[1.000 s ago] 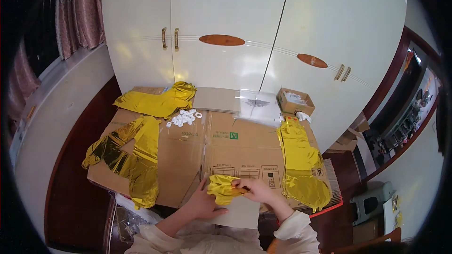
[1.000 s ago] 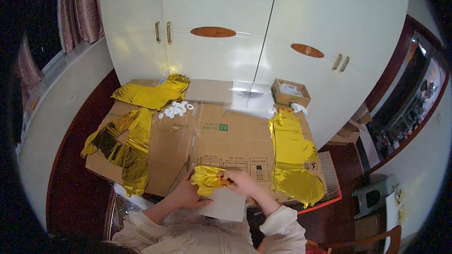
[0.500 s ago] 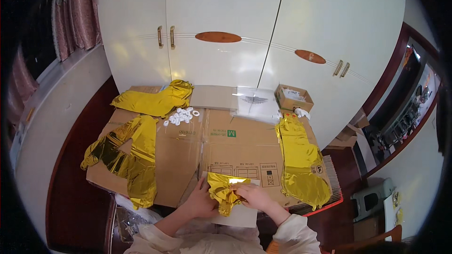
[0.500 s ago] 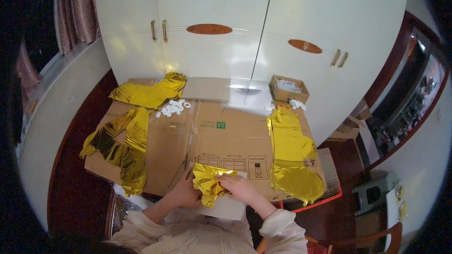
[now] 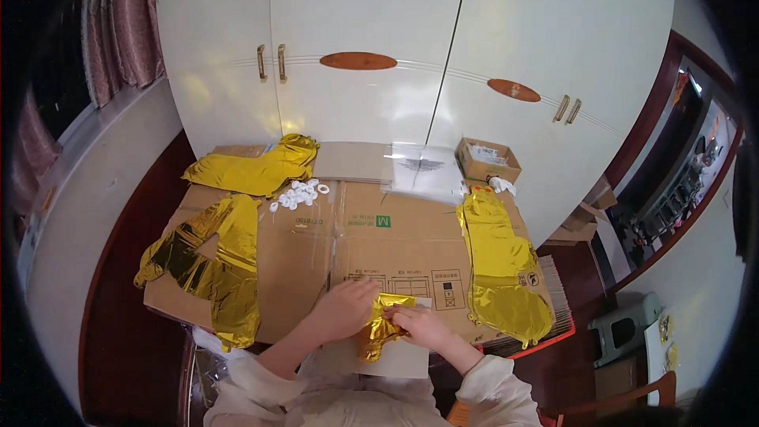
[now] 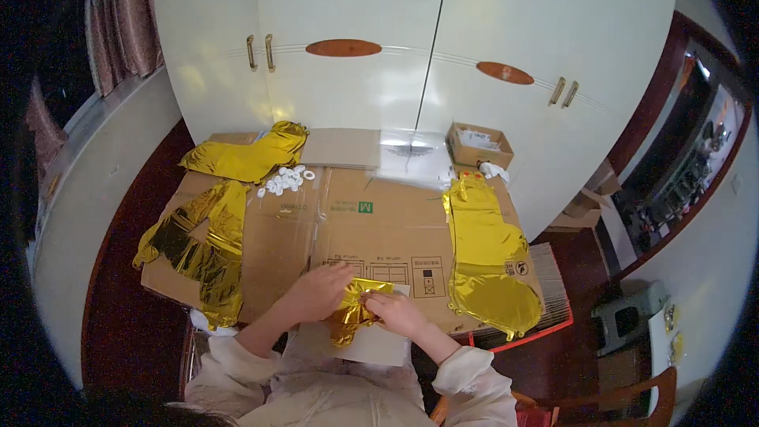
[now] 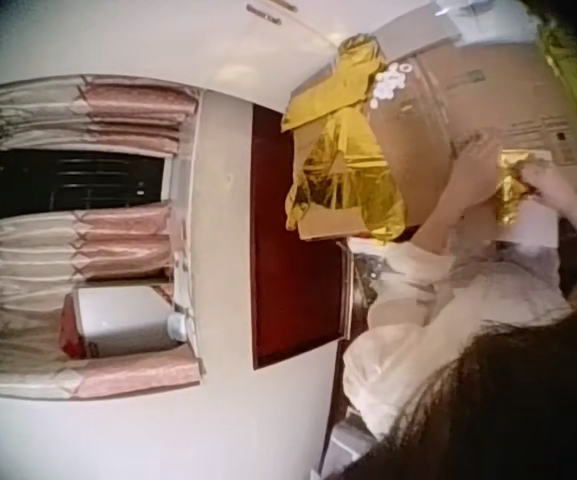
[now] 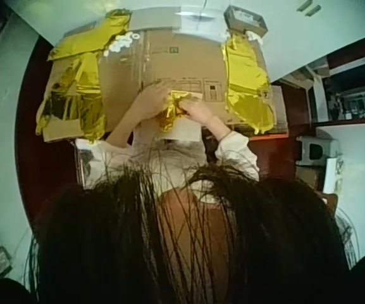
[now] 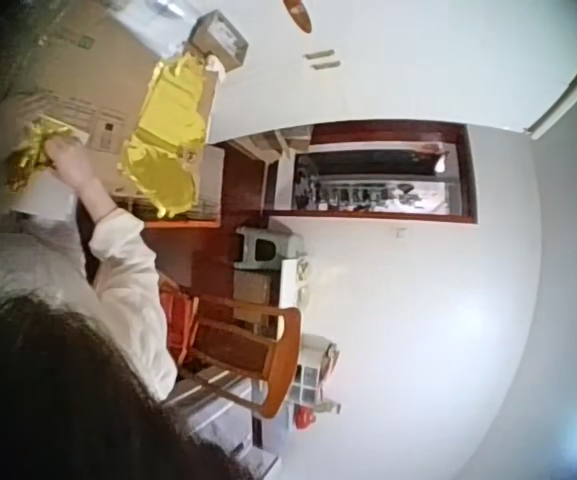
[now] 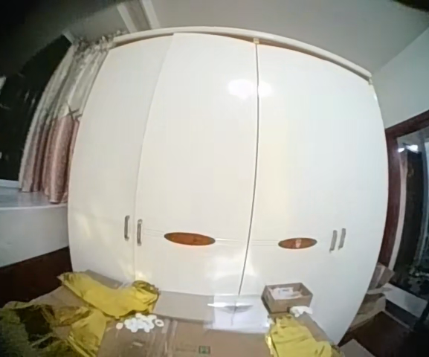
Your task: The recorder is manually wrapping cardboard sheets in gold foil and organizing them on top of a shipping box.
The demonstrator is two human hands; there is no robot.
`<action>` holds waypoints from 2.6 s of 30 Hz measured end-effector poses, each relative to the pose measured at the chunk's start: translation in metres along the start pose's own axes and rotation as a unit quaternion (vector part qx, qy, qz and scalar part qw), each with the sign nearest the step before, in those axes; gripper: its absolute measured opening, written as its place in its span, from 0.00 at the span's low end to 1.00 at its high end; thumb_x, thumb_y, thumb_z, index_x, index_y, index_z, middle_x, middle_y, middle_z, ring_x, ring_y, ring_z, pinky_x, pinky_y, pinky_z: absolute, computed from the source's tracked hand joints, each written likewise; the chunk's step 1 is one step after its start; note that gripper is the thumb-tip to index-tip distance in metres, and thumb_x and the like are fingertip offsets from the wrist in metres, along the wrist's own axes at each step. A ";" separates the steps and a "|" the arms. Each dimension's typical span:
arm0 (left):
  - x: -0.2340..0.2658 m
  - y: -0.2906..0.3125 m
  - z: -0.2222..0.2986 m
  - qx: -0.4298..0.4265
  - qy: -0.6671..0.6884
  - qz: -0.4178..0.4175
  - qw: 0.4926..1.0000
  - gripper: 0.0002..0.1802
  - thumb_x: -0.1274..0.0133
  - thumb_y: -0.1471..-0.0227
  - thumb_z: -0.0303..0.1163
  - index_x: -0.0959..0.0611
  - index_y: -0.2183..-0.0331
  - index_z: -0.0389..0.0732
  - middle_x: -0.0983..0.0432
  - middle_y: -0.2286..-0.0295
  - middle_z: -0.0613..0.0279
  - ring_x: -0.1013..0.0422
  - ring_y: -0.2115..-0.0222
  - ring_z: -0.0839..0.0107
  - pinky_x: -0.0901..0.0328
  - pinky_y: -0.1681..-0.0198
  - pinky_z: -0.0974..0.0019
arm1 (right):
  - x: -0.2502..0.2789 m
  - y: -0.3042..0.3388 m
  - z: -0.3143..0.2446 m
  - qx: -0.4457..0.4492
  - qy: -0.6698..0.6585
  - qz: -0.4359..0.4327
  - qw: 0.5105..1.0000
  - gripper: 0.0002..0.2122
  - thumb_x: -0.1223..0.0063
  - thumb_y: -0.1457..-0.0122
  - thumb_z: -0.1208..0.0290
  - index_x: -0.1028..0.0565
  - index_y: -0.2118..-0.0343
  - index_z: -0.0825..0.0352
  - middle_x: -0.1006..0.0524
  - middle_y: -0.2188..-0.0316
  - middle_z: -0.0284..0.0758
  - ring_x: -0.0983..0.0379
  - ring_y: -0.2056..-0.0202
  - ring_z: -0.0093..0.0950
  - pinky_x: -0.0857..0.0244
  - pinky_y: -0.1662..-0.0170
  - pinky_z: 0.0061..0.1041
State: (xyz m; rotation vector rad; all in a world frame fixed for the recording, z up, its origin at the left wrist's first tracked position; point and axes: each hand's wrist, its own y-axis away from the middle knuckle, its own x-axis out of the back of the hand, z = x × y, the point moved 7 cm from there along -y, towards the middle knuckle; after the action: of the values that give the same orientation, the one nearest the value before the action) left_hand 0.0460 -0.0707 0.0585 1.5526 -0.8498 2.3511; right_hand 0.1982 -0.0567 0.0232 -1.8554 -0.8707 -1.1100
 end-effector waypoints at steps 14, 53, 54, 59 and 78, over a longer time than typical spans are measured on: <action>-0.052 0.015 0.010 0.036 -0.086 -0.062 0.994 0.35 0.53 0.44 0.42 0.37 0.40 0.35 0.43 0.39 0.47 0.49 0.37 0.51 0.54 0.36 0.41 | 0.039 -0.011 -0.008 -0.016 -0.154 -0.016 0.988 0.19 0.47 0.43 0.65 0.29 0.50 0.70 0.25 0.53 0.47 0.29 0.50 0.42 0.36 0.45 0.38; -0.045 -0.022 0.007 -0.165 -0.085 -0.147 0.972 0.31 0.56 0.40 0.42 0.37 0.38 0.42 0.44 0.37 0.60 0.49 0.36 0.59 0.55 0.34 0.51 | -0.007 0.005 -0.002 -0.158 0.194 -0.027 0.968 0.37 0.62 0.38 0.44 0.37 0.41 0.79 0.40 0.38 0.53 0.46 0.35 0.45 0.58 0.33 0.43; -0.049 -0.022 0.006 -0.165 -0.077 -0.147 0.972 0.31 0.56 0.39 0.42 0.37 0.38 0.42 0.44 0.37 0.59 0.49 0.36 0.59 0.55 0.34 0.50 | -0.009 0.006 -0.001 -0.162 0.203 -0.040 0.965 0.37 0.62 0.38 0.44 0.37 0.42 0.79 0.40 0.38 0.53 0.46 0.35 0.45 0.58 0.33 0.44; -0.057 -0.020 0.005 -0.152 -0.074 -0.161 0.972 0.30 0.58 0.38 0.44 0.38 0.38 0.44 0.44 0.37 0.60 0.48 0.36 0.61 0.55 0.34 0.48 | 0.013 0.009 -0.027 -0.137 0.231 0.053 0.962 0.28 0.49 0.42 0.52 0.28 0.49 0.75 0.30 0.47 0.50 0.39 0.40 0.43 0.50 0.37 0.43; -0.063 -0.024 -0.009 -0.120 0.039 -0.240 0.962 0.30 0.69 0.35 0.48 0.41 0.36 0.49 0.51 0.34 0.66 0.55 0.34 0.63 0.62 0.32 0.47 | 0.013 0.023 -0.096 -0.079 0.083 0.055 0.992 0.29 0.44 0.47 0.48 0.26 0.53 0.72 0.26 0.57 0.42 0.31 0.52 0.39 0.40 0.43 0.38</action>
State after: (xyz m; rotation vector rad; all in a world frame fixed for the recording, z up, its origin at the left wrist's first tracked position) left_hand 0.0773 -0.0367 0.0080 1.3699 -0.6244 1.8737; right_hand 0.1870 -0.1491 0.0575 -1.8815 -0.5927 -1.2731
